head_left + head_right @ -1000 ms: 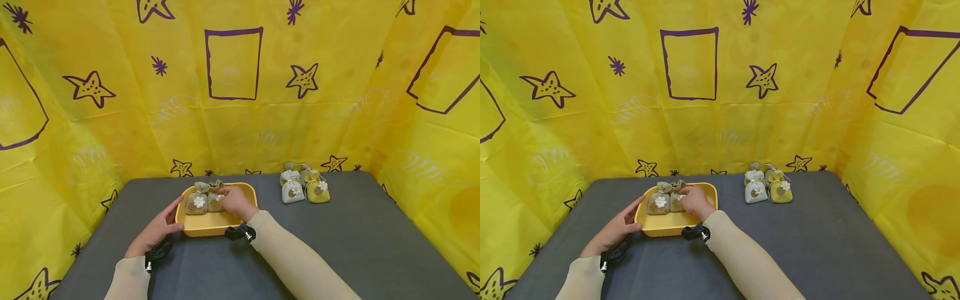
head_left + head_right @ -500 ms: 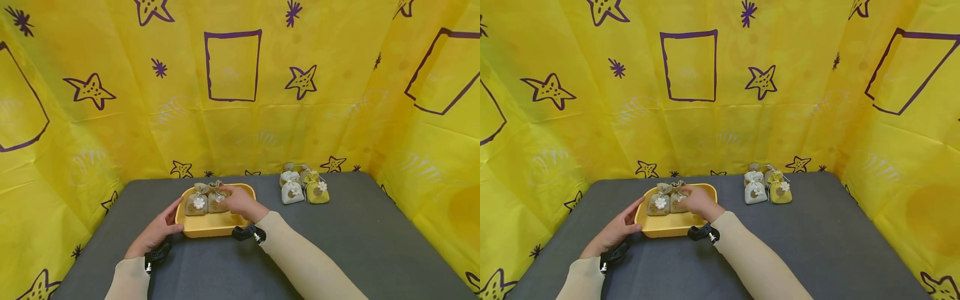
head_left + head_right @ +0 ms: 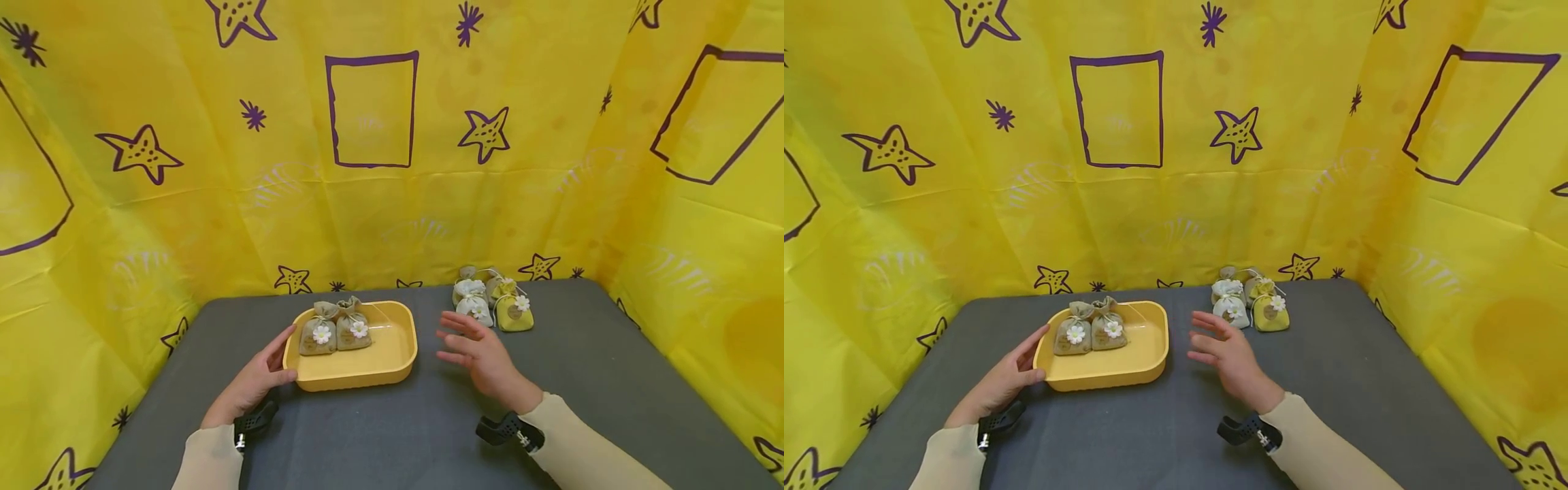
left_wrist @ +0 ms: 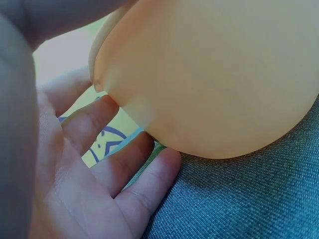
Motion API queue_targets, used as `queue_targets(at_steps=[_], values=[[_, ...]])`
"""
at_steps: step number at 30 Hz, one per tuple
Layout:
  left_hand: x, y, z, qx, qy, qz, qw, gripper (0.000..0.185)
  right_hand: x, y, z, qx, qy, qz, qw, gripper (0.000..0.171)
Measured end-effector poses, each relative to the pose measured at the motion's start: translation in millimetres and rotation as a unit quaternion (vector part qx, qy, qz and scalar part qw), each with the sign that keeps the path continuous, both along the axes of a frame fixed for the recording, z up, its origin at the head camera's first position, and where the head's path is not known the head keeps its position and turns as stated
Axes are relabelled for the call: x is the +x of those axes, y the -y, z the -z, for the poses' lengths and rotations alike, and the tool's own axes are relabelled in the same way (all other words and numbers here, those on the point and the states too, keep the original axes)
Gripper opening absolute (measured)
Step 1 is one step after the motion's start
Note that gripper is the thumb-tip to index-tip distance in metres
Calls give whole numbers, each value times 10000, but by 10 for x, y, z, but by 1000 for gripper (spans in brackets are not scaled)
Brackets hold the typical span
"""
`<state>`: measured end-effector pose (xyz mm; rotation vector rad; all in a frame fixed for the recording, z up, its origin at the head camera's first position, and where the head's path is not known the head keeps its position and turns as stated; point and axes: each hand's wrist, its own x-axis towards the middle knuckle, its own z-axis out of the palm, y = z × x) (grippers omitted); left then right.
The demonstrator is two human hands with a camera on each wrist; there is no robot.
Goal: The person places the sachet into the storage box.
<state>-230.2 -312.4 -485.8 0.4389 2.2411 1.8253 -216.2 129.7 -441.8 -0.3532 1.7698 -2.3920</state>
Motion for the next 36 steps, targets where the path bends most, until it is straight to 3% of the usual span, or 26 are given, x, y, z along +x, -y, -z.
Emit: queue_targets(at_steps=[6, 12, 19, 26, 36], values=[[21, 26, -33, 37, -14, -3, 10000, 87, 192, -555, 209, 1, 306, 438, 9986, 45], [36, 27, -60, 44, -19, -19, 10000, 87, 359, -1034, 342, 35, 452, 593, 9972, 44], [28, 2, -53, 77, -1, 14, 10000, 87, 446, -1475, 456, -497, 491, 708, 9950, 41], [26, -8, -53, 108, -19, 11, 9999, 87, 339, -1634, 444, -428, 192, 820, 9955, 46], [8, -8, -25, 123, 8, 32, 9999, 86, 44, -1707, 422, 111, 377, 994, 9943, 60]])
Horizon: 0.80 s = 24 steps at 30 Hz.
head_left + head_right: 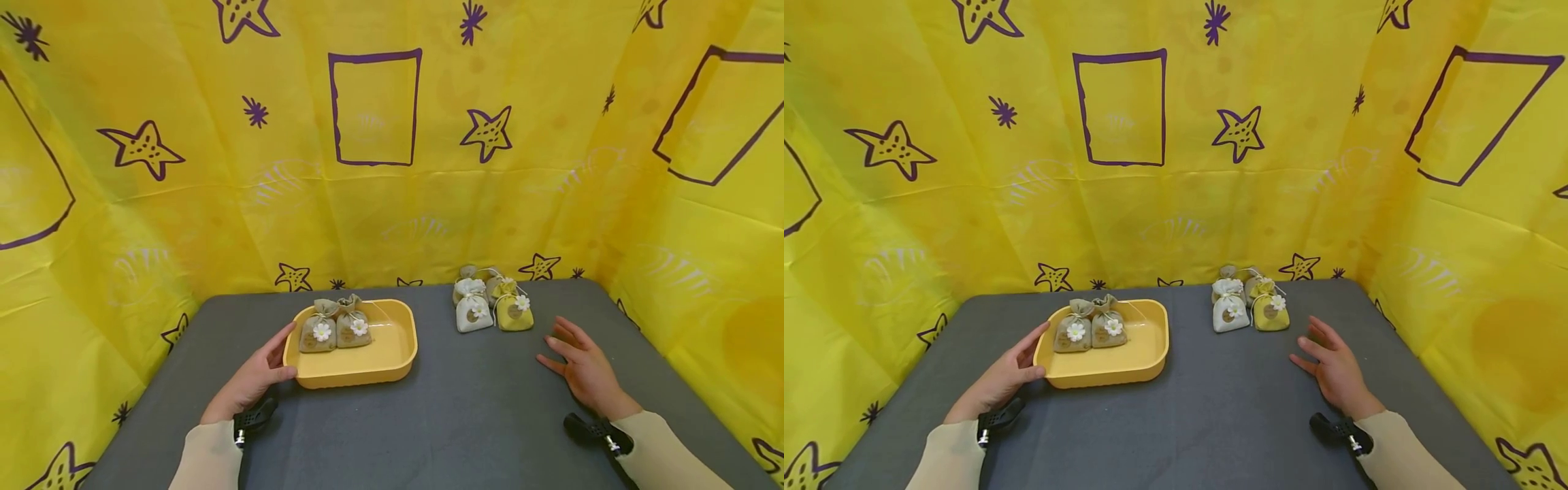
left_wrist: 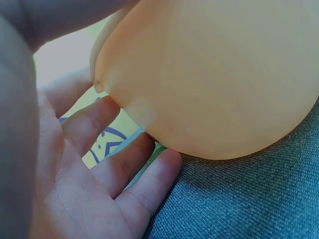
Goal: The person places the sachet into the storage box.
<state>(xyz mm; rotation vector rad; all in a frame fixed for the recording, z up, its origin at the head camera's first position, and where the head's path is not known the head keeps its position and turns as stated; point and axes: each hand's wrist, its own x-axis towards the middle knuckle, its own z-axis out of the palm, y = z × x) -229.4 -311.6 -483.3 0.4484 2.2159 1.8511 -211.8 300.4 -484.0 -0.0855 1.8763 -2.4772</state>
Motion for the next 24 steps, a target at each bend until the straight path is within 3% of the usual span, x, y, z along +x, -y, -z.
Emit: queue_targets(at_steps=[17, 24], values=[[-13, 7, 25, 11, -1, 27, 10000, 86, -532, 65, 0, 238, 283, 267, 9990, 77], [-3, 8, 14, -22, -52, 31, 10000, 87, -705, 111, 47, 678, 164, 270, 9972, 77]])
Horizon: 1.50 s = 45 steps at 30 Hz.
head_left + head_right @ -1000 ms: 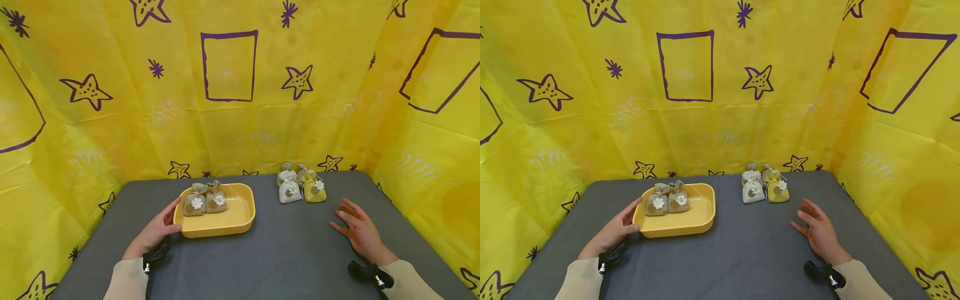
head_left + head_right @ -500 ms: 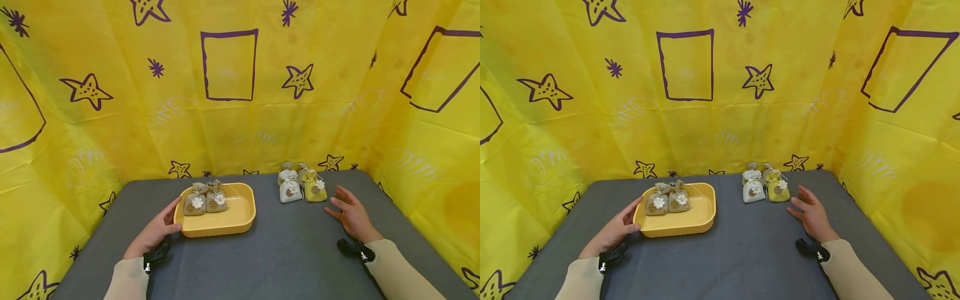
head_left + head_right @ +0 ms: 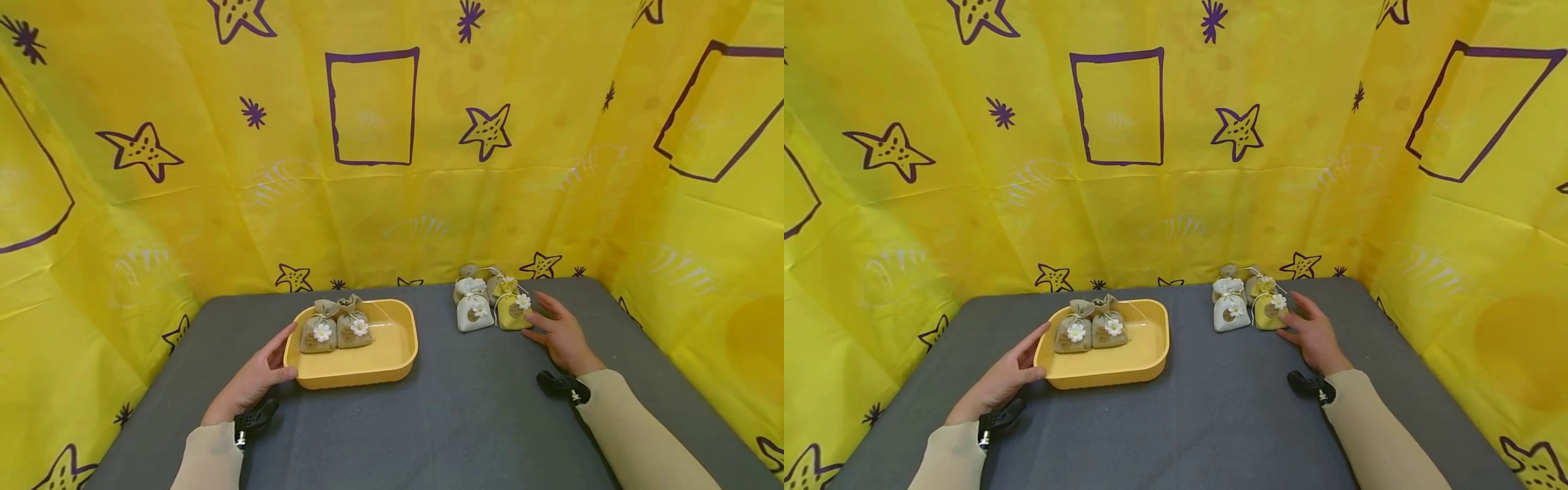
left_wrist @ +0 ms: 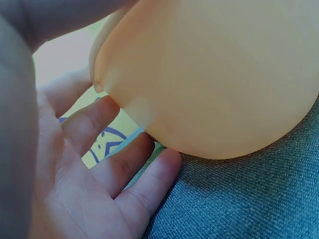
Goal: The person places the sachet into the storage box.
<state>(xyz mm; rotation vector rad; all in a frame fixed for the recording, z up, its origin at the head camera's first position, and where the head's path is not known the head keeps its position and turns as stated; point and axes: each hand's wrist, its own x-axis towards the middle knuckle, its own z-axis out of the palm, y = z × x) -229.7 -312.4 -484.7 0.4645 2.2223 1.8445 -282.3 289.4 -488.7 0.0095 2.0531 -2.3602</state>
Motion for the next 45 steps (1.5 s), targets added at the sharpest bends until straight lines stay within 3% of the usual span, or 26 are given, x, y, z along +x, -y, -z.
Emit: queue_targets(at_steps=[13, 18, 27, 38, 45], values=[[-11, 7, 20, -32, -37, -5, 10000, 86, -135, 53, 8, 1102, -13, -409, 9931, 81], [0, 0, 13, -47, -34, -40, 10000, 86, -149, 82, 20, 1471, -11, -330, 9886, 77], [-10, 4, 22, -35, -11, -57, 10000, 86, -144, 111, 41, 1488, -73, 7, 9888, 60], [-10, -2, 20, -66, -8, -51, 10000, 85, -50, 163, 9, 1681, 37, 850, 9821, 41], [-16, -3, 21, -133, -33, -49, 9999, 85, -9, 168, -27, 2255, 36, 1543, 9619, 42]])
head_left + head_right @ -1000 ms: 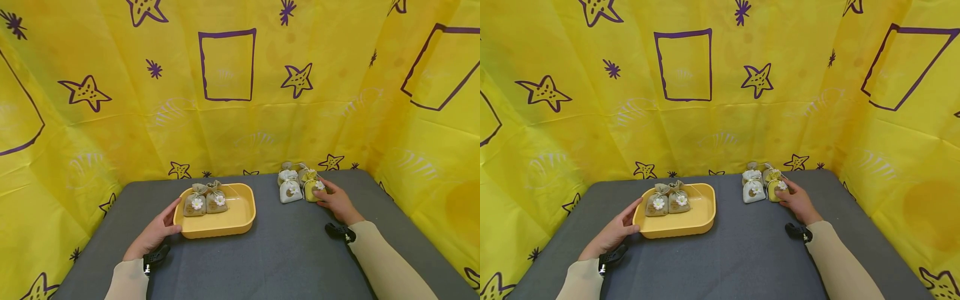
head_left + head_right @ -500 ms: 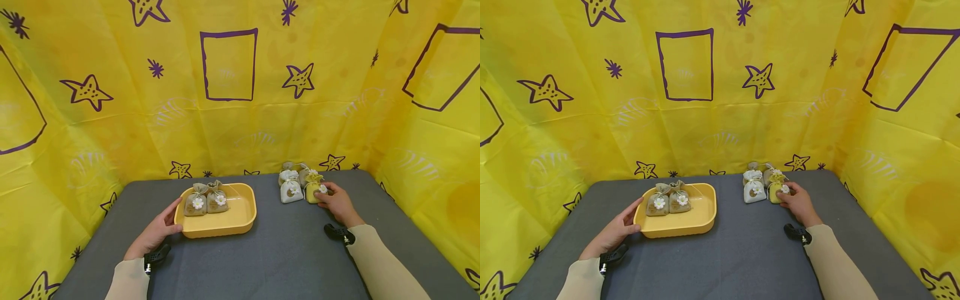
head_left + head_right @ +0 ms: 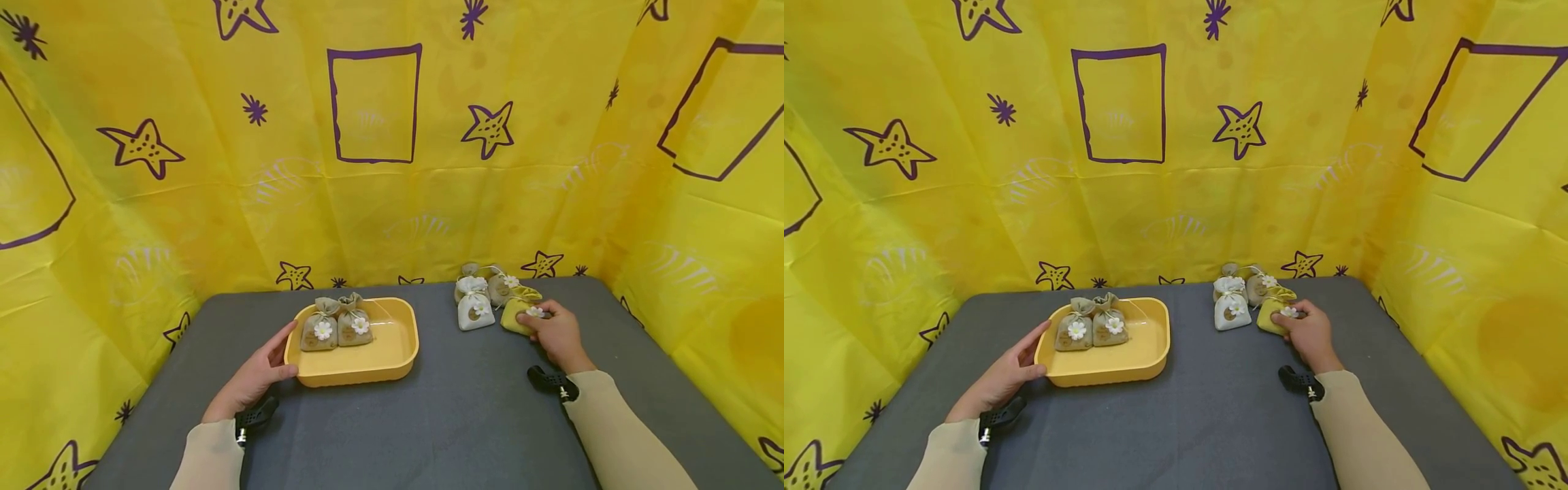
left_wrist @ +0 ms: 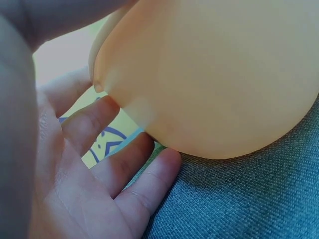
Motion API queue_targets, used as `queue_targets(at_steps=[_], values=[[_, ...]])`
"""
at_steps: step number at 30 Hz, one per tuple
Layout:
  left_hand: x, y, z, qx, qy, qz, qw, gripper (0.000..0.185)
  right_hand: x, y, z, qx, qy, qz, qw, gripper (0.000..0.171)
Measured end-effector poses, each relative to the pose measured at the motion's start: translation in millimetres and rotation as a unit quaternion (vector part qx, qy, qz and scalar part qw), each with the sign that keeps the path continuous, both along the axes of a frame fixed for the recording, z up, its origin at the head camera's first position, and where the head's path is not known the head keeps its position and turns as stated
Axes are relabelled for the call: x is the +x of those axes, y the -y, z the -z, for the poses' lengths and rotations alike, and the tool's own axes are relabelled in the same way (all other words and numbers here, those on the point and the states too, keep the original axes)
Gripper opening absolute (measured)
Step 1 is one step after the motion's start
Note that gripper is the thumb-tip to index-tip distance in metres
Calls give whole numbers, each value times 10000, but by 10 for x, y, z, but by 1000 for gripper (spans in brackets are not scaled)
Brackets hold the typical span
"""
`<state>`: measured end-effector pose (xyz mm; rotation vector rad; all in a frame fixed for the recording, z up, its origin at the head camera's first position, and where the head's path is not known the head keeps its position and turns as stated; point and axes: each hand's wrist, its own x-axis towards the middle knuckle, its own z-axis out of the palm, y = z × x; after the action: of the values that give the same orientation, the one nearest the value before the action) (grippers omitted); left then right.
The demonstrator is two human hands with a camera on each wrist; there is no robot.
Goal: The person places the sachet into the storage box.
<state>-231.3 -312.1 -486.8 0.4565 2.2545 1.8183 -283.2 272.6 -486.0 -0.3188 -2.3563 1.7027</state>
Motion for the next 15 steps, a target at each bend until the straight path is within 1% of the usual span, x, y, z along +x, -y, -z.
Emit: queue_targets(at_steps=[2, 8, 11, 15], values=[[6, 6, -6, 12, -9, 7, 10000, 85, 8, -12, -7, 164, -39, 113, 9998, 41], [17, -4, -16, 130, -29, 41, 9999, 86, 54, -140, -47, 526, -63, 146, 9985, 42], [11, 0, -13, 138, 6, 15, 9999, 86, 90, -181, -118, 543, 62, -29, 9985, 44], [4, 8, -5, 90, 5, 4, 10000, 86, 144, -143, -258, 660, 89, -461, 9967, 47]])
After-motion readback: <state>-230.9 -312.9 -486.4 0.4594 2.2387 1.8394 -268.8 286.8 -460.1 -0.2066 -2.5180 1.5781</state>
